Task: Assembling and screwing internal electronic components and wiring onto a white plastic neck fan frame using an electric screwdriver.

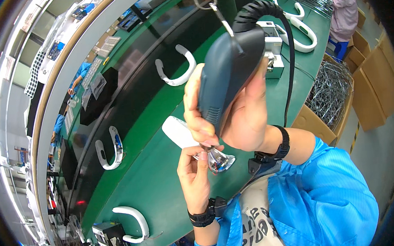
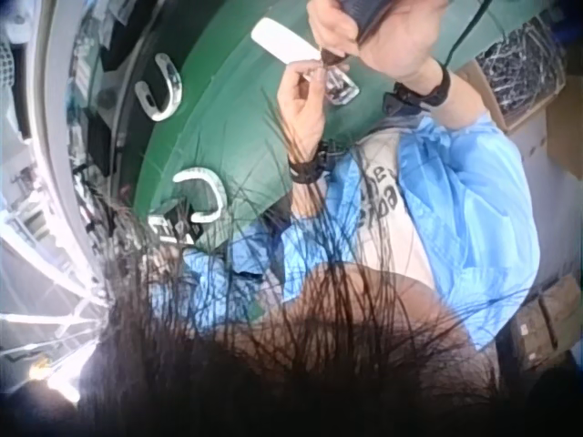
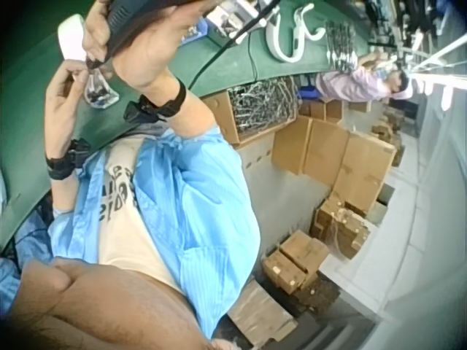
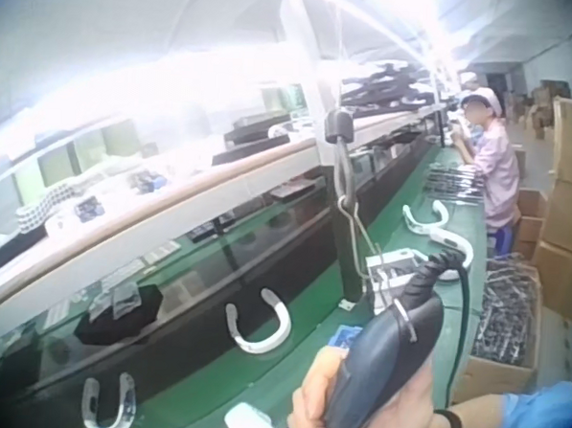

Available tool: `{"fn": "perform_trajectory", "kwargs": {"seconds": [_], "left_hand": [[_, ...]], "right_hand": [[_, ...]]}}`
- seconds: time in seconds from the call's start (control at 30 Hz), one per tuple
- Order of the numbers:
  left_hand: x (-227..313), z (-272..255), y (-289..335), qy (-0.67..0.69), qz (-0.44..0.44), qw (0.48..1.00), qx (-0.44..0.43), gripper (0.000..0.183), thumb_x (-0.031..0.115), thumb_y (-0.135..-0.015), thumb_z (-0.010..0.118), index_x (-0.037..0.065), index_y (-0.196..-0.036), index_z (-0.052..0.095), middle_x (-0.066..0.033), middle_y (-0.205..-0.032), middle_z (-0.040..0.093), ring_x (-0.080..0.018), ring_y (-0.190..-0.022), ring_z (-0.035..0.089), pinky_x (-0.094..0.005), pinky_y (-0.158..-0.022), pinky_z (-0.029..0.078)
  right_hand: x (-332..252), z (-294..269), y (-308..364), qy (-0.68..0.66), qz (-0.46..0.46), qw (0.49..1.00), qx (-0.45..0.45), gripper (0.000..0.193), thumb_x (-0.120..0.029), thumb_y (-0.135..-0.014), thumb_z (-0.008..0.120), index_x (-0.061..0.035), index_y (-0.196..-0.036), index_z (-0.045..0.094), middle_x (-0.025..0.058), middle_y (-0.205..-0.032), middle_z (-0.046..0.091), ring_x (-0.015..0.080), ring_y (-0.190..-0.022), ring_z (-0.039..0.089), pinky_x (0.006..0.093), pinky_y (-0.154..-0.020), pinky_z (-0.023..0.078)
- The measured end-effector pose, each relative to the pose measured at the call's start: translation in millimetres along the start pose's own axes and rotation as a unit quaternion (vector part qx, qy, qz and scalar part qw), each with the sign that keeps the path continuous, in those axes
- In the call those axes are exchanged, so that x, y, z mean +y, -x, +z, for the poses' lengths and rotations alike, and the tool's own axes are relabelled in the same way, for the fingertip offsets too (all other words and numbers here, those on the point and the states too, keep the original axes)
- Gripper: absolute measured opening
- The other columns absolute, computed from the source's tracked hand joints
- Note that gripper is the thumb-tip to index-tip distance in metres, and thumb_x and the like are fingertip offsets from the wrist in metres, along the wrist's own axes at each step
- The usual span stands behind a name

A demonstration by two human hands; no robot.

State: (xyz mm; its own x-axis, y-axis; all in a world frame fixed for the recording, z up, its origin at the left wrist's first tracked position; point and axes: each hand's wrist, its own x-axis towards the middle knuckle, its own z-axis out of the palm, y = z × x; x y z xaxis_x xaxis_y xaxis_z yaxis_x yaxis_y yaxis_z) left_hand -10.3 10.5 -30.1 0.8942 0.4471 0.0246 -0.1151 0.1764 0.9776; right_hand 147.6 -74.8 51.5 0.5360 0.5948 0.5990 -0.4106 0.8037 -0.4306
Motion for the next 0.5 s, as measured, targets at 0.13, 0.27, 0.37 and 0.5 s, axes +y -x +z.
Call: {"fn": "perform_trajectory", "kwargs": {"seconds": [0.13, 0.27, 0.37, 0.5], "left_hand": [[-5.0, -0.6, 0.1, 0.034, 0.011, 0.999, -0.003, 0.015, 0.015, -0.113, 0.062, 0.0, -0.113, 0.062, -0.012, -0.106, 0.076, -0.0134, -0.089, 0.072, -0.0261, -0.068, 0.054], [-4.0, 5.1, -1.3, 0.035, 0.027, 0.999, 0.008, 0.015, 0.015, -0.112, 0.063, 0.0, -0.112, 0.063, -0.0101, -0.105, 0.075, -0.0096, -0.082, 0.066, -0.0246, -0.068, 0.053], [5.3, 9.2, -1.2, 0.054, 0.016, 0.998, 0.024, 0.012, 0.012, -0.112, 0.064, 0.0, -0.109, 0.065, -0.0074, -0.103, 0.074, -0.0085, -0.084, 0.062, -0.0264, -0.072, 0.053], [-0.9, 0.5, -1.2, -0.008, 0.023, 1.0, 0.02, 0.021, 0.017, -0.114, 0.059, -0.002, -0.121, 0.067, -0.0079, -0.111, 0.073, -0.0095, -0.089, 0.063, -0.0269, -0.076, 0.053]], "right_hand": [[-7.1, 0.9, 0.2, 0.023, 0.008, 0.999, 0.039, 0.096, -0.098, -0.091, 0.026, -0.0065, -0.106, 0.049, 0.0049, -0.066, 0.051, 0.0138, -0.046, 0.046, 0.0304, -0.045, 0.041], [-9.9, 1.2, 3.3, 0.03, -0.01, 0.996, 0.081, 0.085, -0.092, -0.098, 0.026, -0.0098, -0.105, 0.047, 0.0018, -0.063, 0.047, 0.0135, -0.043, 0.042, 0.0301, -0.043, 0.038], [-10.7, 1.0, 5.4, 0.027, -0.021, 0.995, 0.089, 0.086, -0.093, -0.097, 0.026, -0.01, -0.105, 0.047, 0.0021, -0.063, 0.046, 0.0137, -0.043, 0.041, 0.0305, -0.043, 0.038], [-7.9, -0.4, 4.8, 0.026, -0.02, 0.996, 0.081, 0.087, -0.094, -0.096, 0.026, -0.01, -0.106, 0.047, 0.0026, -0.063, 0.046, 0.0139, -0.043, 0.04, 0.0321, -0.044, 0.038]]}}
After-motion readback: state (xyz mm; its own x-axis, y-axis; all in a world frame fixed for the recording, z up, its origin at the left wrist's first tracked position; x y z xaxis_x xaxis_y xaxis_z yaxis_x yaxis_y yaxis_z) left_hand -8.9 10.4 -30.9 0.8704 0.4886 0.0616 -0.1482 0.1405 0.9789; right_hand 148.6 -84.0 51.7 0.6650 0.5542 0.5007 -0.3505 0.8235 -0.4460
